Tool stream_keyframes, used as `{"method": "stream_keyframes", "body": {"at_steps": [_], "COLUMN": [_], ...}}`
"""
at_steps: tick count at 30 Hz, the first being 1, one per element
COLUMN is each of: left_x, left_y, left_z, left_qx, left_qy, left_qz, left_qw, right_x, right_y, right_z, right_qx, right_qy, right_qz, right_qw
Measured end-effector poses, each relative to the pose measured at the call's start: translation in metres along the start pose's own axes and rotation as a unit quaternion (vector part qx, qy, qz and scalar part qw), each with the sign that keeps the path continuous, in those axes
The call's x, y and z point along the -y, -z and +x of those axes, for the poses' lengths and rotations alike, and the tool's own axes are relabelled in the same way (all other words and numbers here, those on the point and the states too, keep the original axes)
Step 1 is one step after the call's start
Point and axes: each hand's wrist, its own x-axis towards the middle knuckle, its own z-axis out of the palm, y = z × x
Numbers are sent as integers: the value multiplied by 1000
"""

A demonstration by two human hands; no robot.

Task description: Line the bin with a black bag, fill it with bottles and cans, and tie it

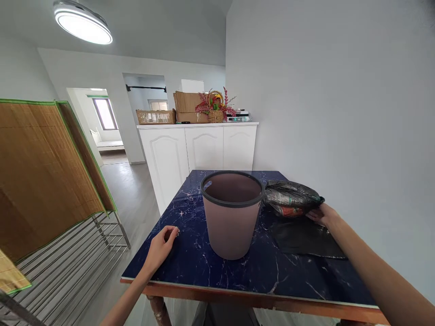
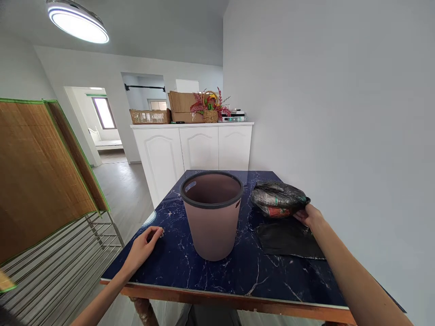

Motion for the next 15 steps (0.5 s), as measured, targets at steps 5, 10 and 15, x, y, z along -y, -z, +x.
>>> {"method": "stream_keyframes", "body": {"at_steps": [5,10,15], "left_x": [0,1,0], "left_y": [0,-1,-1], "left_z": [0,3,5], "left_qx": [3,4,2], "left_qy": [1,3,2], "left_qz": [1,7,17], "left_qw": [1000,1000,1000], "right_x": [-18,-56,-91], "right_y": [35,51,47], "right_z": [-11,-21,-50], "right_qx": [51,32,42], "right_qy": [-53,-63,-15], "right_qz": [28,-32,-141], "right_qw": [997,997,989]}}
